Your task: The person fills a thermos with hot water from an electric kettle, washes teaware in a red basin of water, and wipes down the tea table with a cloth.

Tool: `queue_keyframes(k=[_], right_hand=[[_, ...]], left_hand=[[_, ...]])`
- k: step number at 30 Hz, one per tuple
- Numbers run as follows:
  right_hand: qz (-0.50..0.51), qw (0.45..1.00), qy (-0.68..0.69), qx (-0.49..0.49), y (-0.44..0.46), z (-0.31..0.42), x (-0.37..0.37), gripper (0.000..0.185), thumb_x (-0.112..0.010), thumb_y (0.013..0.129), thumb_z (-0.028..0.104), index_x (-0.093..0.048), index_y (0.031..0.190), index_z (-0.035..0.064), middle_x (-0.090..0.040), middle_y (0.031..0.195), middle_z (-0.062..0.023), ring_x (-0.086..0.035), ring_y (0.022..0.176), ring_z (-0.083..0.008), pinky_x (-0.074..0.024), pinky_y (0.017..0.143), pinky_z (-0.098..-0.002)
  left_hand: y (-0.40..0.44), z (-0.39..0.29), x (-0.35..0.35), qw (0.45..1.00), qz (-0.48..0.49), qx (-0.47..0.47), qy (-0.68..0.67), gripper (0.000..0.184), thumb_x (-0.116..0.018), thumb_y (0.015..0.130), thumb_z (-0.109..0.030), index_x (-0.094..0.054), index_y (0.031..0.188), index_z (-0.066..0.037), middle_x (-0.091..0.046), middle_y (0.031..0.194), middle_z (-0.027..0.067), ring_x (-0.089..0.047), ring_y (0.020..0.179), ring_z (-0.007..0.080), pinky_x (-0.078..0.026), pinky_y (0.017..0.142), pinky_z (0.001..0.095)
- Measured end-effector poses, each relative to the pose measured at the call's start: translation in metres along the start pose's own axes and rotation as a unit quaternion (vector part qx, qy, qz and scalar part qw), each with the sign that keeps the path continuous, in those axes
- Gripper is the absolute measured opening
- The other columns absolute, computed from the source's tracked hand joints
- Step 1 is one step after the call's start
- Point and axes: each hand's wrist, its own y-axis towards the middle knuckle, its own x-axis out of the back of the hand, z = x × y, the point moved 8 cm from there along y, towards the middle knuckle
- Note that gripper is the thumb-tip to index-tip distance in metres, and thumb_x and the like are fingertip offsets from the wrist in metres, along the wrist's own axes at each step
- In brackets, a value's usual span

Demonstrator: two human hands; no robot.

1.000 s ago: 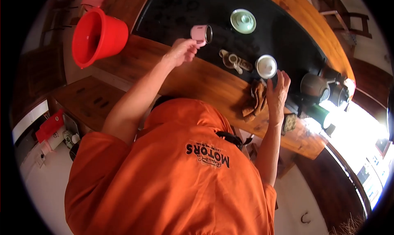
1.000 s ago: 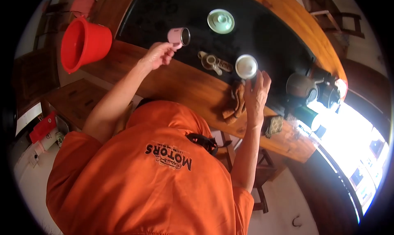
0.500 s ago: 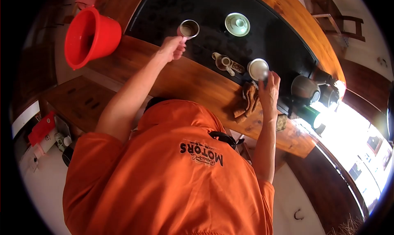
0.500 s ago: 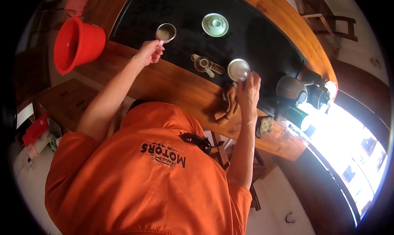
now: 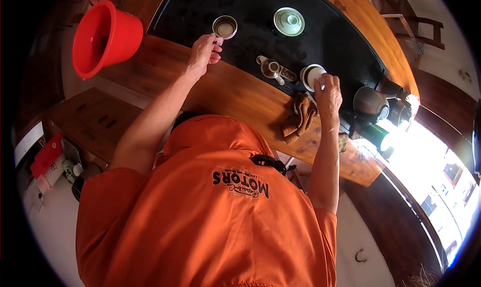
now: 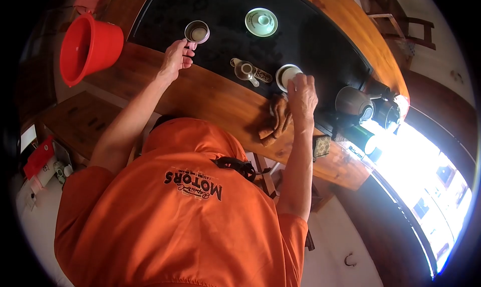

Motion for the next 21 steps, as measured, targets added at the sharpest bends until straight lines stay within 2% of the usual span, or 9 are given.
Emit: queue_keyframes(k=[4, 8, 12, 15, 21], right_hand=[[-0.02, 0.998, -0.045, -0.033, -0.002, -0.016, 0.023, 0.019, -0.064, 0.09, 0.024, -0.062, 0.104, 0.0101, -0.06, 0.103, -0.0158, -0.064, 0.09, -0.0391, -0.0534, 0.072, -0.0498], [-0.014, 0.997, -0.059, -0.048, -0.007, -0.027, 0.027, 0.021, -0.063, 0.09, 0.023, -0.063, 0.107, 0.0104, -0.059, 0.105, -0.0156, -0.063, 0.092, -0.0388, -0.0529, 0.074, -0.049], [0.027, 0.998, -0.013, -0.054, -0.004, -0.007, 0.012, 0.022, -0.065, 0.09, 0.023, -0.065, 0.109, 0.0108, -0.06, 0.106, -0.0157, -0.064, 0.094, -0.0398, -0.0534, 0.077, -0.049], [0.031, 0.999, -0.002, -0.037, 0.001, 0.006, 0.002, 0.022, -0.067, 0.089, 0.019, -0.066, 0.109, 0.0098, -0.061, 0.106, -0.0155, -0.065, 0.095, -0.039, -0.054, 0.078, -0.0482], [0.054, 0.998, -0.014, -0.03, 0.004, 0.007, -0.005, 0.024, -0.068, 0.089, 0.018, -0.066, 0.111, 0.0096, -0.06, 0.108, -0.0155, -0.065, 0.097, -0.0382, -0.0541, 0.079, -0.0472]], left_hand=[[0.0, 0.003, -0.001, 1.0, 0.024, 0.004, 0.001, 0.034, -0.05, 0.099, -0.044, -0.063, 0.101, -0.012, -0.063, 0.084, 0.0023, -0.056, 0.057, 0.0098, -0.049, 0.056, 0.0257], [-0.001, 0.006, -0.006, 0.997, 0.07, 0.011, -0.015, 0.033, -0.056, 0.097, -0.045, -0.064, 0.099, -0.013, -0.062, 0.084, 0.0009, -0.058, 0.063, 0.009, -0.05, 0.061, 0.025], [0.002, 0.009, -0.011, 0.993, 0.111, 0.005, -0.029, 0.029, -0.064, 0.095, -0.042, -0.066, 0.098, -0.013, -0.061, 0.082, -0.0009, -0.058, 0.066, 0.0082, -0.049, 0.063, 0.0242], [0.006, 0.009, -0.01, 0.992, 0.111, -0.012, -0.055, 0.024, -0.064, 0.098, -0.036, -0.066, 0.1, -0.012, -0.06, 0.082, -0.0027, -0.057, 0.067, 0.006, -0.049, 0.063, 0.0221], [0.0, 0.0, -0.004, 0.994, 0.086, -0.071, -0.005, 0.025, -0.06, 0.1, -0.036, -0.066, 0.098, -0.011, -0.058, 0.08, -0.0039, -0.054, 0.068, 0.0042, -0.048, 0.066, 0.0209]])
